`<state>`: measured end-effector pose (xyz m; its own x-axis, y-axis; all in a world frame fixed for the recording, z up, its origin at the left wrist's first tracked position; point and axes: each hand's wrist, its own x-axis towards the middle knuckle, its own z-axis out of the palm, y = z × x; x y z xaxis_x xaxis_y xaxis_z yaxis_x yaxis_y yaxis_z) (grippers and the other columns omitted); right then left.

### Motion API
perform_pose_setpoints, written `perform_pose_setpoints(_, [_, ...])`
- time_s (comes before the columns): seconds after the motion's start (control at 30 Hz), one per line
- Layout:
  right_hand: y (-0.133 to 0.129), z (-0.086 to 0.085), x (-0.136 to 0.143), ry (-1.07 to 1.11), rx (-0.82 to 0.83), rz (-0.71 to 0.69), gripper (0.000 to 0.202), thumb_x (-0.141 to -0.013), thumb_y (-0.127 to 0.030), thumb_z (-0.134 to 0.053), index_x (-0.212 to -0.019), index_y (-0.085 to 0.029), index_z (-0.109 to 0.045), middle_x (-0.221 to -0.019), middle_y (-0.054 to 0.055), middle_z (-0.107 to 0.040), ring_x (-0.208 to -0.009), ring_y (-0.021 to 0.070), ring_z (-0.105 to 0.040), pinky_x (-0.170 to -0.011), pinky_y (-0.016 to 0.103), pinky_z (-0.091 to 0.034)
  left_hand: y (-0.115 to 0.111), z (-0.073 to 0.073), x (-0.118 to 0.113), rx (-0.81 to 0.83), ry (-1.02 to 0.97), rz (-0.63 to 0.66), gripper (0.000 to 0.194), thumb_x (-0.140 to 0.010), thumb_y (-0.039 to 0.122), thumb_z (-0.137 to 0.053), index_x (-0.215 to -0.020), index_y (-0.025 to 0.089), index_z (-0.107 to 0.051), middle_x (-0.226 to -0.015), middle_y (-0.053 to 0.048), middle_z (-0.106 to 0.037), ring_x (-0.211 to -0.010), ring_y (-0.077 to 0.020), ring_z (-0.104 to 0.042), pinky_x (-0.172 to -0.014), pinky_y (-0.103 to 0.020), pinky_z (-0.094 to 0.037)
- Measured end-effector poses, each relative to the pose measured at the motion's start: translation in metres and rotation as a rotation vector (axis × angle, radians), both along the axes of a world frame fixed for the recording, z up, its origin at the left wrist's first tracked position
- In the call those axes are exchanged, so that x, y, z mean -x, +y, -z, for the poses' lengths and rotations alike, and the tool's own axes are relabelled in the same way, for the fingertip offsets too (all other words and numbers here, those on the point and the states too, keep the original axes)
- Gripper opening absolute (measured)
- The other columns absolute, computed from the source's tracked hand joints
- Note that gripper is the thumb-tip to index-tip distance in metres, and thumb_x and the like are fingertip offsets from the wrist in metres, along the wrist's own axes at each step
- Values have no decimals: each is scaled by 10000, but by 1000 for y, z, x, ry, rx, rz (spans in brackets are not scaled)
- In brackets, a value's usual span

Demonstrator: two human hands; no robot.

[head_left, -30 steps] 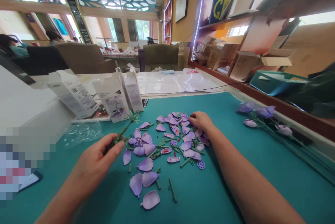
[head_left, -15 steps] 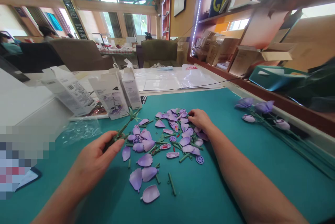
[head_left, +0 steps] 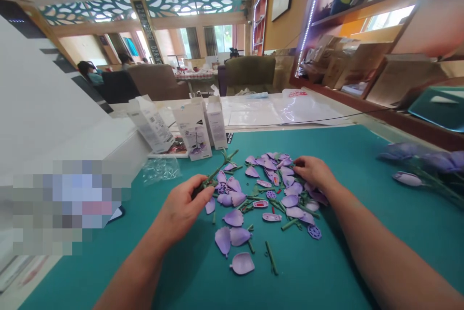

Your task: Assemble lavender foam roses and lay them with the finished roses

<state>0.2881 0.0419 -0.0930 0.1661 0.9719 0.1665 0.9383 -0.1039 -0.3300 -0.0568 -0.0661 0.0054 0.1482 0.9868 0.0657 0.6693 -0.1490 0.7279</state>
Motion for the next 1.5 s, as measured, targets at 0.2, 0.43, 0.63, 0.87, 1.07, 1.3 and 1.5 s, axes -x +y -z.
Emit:
perform_pose_setpoints(0.2, [-8,-21,3,17,-81,58,251,-732,-251,-586,-919,-187,-740,-983,123,-736,-964,310,-647,-780,390,-470,-1,-1,1,13,1,25,313,-832,508,-435,-760,213,-511,-633,41,-448,-592,-147,-417,-541,-261,-334])
perform_pose_setpoints(0.43, [-53,-63,55,773,-99,-253,312,-739,-322,-621,-1009,-170,-660,-913,65,-714,-807,179,-656,-730,307,-512,-7,-5,1,-21,3,127,285,-876,466,-408,-774,213,-489,-667,33,-464,-613,-147,-431,-552,-257,-347])
perform_pose_setpoints(0.63, [-102,-84,120,1213,36,-499,252,-640,-295,-767,-849,-193,-670,-822,23,-701,-743,147,-635,-647,276,-514,-17,-9,-4,-35,-87,222,281,-875,458,-433,-756,207,-479,-685,31,-445,-621,-136,-424,-564,-250,-379])
perform_pose_setpoints(0.87, [-122,-80,148,1464,59,-537,248,-607,-286,-827,-822,-219,-724,-780,16,-728,-723,152,-667,-649,276,-541,-23,-11,-6,-52,-168,271,255,-864,426,-470,-780,193,-532,-704,22,-486,-653,-139,-446,-593,-252,-381])
perform_pose_setpoints(1.07, [-123,-72,148,1522,57,-563,248,-615,-302,-837,-841,-239,-757,-823,23,-751,-765,176,-687,-716,318,-560,-24,-11,-10,-73,-125,279,258,-877,415,-444,-755,198,-513,-729,14,-505,-674,-149,-459,-607,-262,-375])
perform_pose_setpoints(1.3, [-124,-72,146,1534,37,-564,258,-593,-298,-845,-831,-238,-766,-796,21,-752,-756,181,-697,-694,310,-576,-23,-8,-12,-84,-68,282,264,-887,404,-432,-716,205,-459,-714,19,-495,-663,-147,-449,-607,-267,-354])
perform_pose_setpoints(1.5, [-126,-69,146,1484,-33,-549,231,-621,-267,-820,-845,-237,-769,-806,23,-756,-751,176,-700,-669,285,-574,-24,-5,-11,-77,-36,281,266,-899,392,-404,-717,203,-445,-724,16,-493,-669,-149,-449,-613,-272,-340])
